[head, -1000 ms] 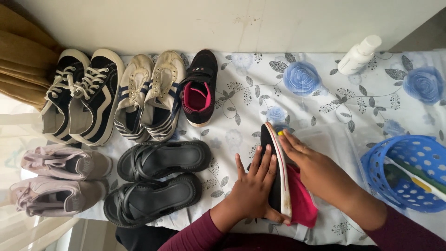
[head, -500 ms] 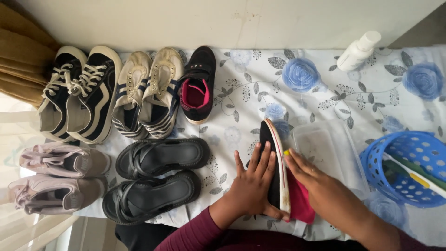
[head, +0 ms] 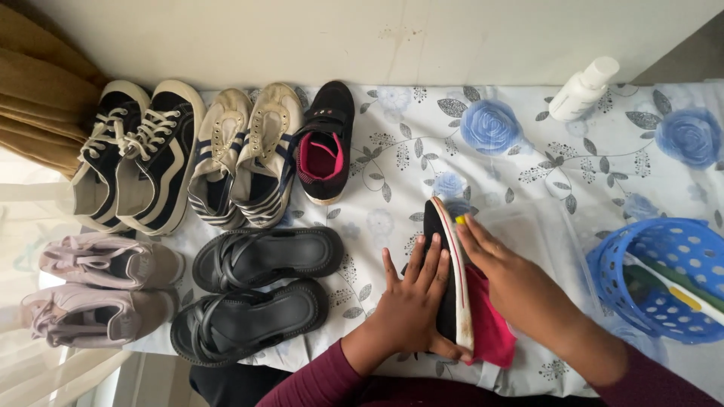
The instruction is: The person scrubs the white rubber sole of a black sneaker using a yellow toothbrush and a pink cloth. The person repeatedly dips the toothbrush into a clear plastic container and scrubs the shoe's sole and side edges while holding the shoe steady with the other hand.
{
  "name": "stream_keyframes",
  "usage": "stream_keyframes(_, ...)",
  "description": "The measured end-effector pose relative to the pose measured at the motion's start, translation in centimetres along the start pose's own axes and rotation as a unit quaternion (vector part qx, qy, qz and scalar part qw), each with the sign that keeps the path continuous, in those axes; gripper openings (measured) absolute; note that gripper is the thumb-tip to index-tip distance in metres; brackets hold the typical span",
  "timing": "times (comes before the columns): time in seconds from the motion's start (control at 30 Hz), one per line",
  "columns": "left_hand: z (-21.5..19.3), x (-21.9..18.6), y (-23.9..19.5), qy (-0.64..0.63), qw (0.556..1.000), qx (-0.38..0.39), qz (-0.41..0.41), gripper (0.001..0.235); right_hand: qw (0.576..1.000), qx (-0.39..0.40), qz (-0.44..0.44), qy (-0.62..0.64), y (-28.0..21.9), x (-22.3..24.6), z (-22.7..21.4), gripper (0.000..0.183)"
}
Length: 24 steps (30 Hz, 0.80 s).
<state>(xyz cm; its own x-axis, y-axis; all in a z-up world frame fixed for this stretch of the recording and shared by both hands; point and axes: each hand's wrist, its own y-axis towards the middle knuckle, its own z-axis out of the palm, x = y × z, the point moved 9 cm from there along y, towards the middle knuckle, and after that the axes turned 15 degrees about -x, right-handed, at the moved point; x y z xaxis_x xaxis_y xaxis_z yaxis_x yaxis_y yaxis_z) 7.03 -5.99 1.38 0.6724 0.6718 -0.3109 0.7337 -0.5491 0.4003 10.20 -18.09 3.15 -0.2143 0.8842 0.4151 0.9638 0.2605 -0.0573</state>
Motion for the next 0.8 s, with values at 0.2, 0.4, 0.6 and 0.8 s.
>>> stream_keyframes(0.2, 0.5, 0.0, -0.1, -0.019, 1.0, 0.019, -0.008, 0.159, 0.998, -0.023, -0.053, 0.017, -2.5, 0.7, -0.4, 0.089)
stream_keyframes(0.4, -0.2, -0.1, 0.1, 0.007, 1.0, 0.001, 0.003, 0.156, 0.995, 0.085, 0.051, -0.006, 2.5, 1.3, -1.6, 0.098)
stream_keyframes(0.6, 0.1, -0.1, 0.0, 0.002, 1.0, 0.0, -0.003, 0.158, 0.996, 0.064, 0.05, 0.029, 5.7, 0.9, -2.0, 0.094)
stream_keyframes(0.8, 0.0, -0.1, 0.0, -0.008, 1.0, -0.027, 0.002, 0.158, 0.998, 0.055, -0.028, -0.027, 1.1, 1.4, -0.7, 0.101)
